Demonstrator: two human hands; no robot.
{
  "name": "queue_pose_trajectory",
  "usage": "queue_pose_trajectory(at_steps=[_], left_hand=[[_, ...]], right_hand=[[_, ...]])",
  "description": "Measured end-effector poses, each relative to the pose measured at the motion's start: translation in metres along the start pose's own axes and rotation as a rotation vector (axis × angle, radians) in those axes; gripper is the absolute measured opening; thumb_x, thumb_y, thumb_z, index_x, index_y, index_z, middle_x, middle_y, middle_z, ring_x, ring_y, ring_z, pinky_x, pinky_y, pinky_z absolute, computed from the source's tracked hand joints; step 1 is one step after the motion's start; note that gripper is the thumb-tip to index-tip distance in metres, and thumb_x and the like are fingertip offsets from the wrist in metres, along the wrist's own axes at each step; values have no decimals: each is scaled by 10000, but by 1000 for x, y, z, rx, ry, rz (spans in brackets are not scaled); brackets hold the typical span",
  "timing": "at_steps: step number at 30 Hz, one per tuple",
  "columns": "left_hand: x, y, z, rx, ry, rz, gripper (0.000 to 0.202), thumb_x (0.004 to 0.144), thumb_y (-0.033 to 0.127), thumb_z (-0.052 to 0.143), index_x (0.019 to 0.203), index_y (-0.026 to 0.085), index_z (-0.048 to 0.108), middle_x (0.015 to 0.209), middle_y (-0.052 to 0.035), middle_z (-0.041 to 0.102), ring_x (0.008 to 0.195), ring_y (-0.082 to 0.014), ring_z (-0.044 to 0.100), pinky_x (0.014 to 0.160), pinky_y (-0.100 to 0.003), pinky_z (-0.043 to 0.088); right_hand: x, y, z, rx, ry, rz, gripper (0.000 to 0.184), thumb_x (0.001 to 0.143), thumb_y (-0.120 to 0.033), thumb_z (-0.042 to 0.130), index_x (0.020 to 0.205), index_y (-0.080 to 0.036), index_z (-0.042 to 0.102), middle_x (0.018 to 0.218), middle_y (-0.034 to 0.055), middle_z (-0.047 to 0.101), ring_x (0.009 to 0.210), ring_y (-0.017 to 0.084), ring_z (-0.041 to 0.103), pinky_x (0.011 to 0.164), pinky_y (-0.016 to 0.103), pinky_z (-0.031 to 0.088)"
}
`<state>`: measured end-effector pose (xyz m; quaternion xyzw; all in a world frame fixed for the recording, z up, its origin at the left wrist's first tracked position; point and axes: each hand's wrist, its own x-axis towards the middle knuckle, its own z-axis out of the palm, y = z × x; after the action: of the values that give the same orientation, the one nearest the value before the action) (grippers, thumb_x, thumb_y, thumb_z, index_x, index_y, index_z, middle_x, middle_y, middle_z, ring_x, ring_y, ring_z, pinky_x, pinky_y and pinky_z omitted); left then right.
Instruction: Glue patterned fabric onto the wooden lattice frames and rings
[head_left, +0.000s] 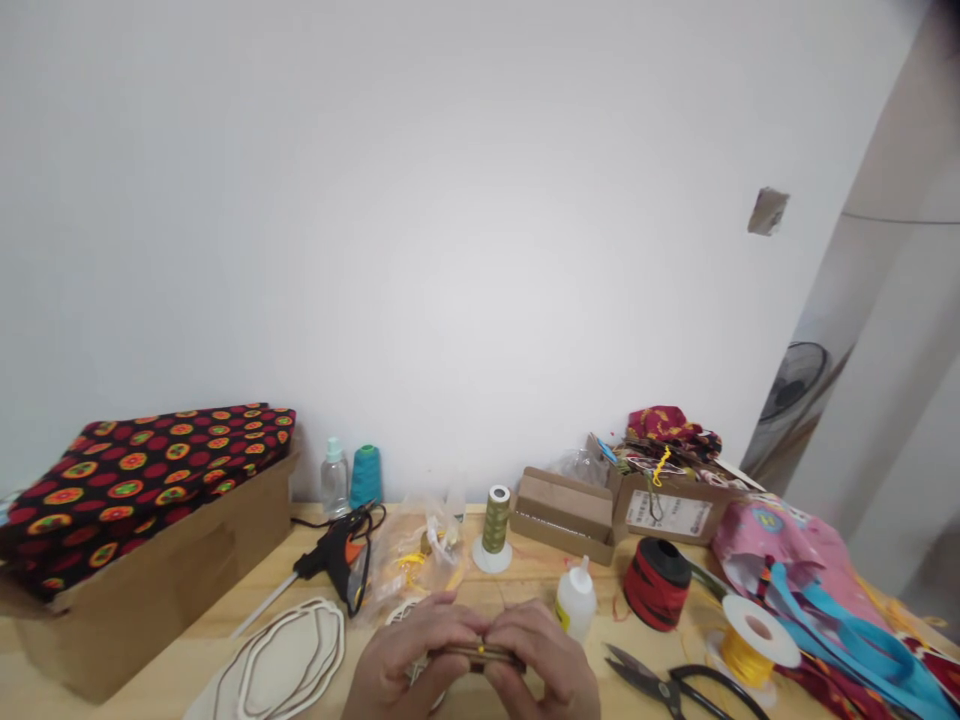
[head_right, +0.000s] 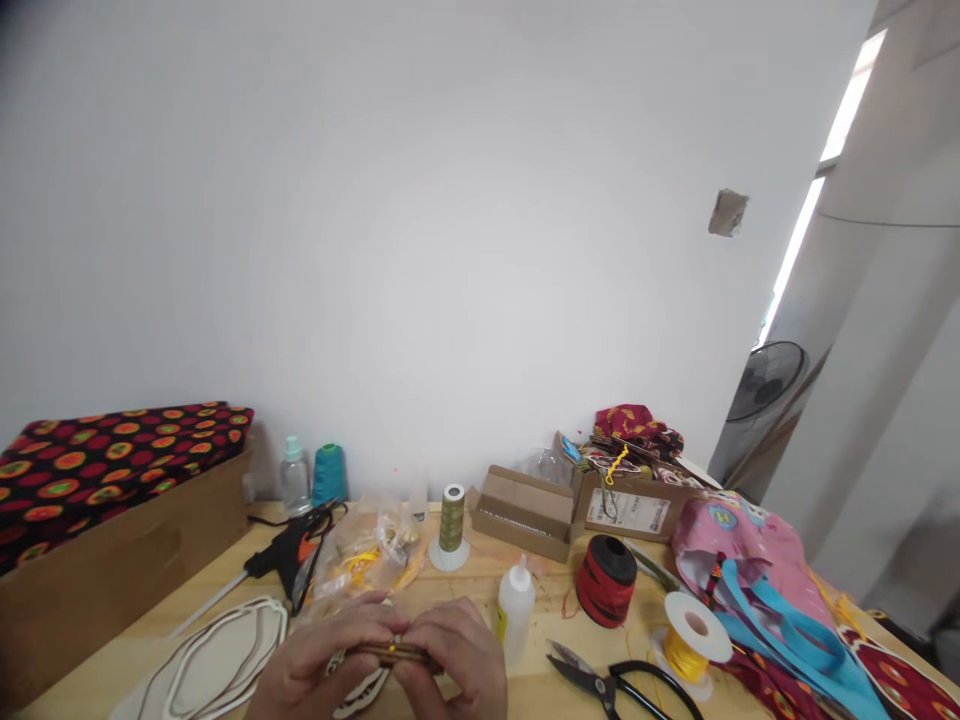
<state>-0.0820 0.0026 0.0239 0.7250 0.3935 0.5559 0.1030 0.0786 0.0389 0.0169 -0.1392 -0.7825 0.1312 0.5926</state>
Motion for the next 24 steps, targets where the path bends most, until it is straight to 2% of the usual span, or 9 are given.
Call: queue_pose_trajectory(at_steps=[6,11,14,17,20,24], left_hand=[[-3,-3,0,-30,-46,-113,105,733,271,611,770,320,697,811,26,735,799,-156,670,851,-223,462],[-6,-4,1,-114,-55,-163,145,732,260,615,803,361,692,832,43,731,817,-147,661,836,-206,461],[-11,-9,1,-178,-67,-178,211,707,306,639,902,378,671,896,37,722,835,-159,656,764,-188,491],[-17,-18,0,-182,-56,-216,298,677,334,663,973,370,647,985,17,699,910,-183,635,814,-218,479],[-18,-21,0,-147,-18,-229,189,712,291,628,882,352,682,988,8,697,936,-183,627,820,-235,482],[-13,-16,3,-117,-15,-201,148,699,269,636,803,351,703,893,7,723,848,-173,658,780,-235,505]], right_hand=[[1,-2,1,-21,6,6,185,828,-300,516,759,-173,630,587,47,628,527,128,560,487,201,467],[-4,1,1,-11,0,-15,96,803,-235,551,835,-179,622,634,50,645,555,135,570,508,213,477],[-4,1,-1,3,27,-18,89,797,-225,559,851,-184,617,640,51,646,556,139,572,512,223,478],[-2,-1,-3,23,91,2,119,813,-278,545,818,-187,622,612,48,640,544,143,579,500,224,479],[-1,-3,-2,33,108,59,127,813,-290,543,793,-199,628,613,41,640,549,142,584,507,225,479],[-2,-3,2,70,106,104,165,801,-348,551,821,-211,641,638,40,654,577,147,598,537,230,481]])
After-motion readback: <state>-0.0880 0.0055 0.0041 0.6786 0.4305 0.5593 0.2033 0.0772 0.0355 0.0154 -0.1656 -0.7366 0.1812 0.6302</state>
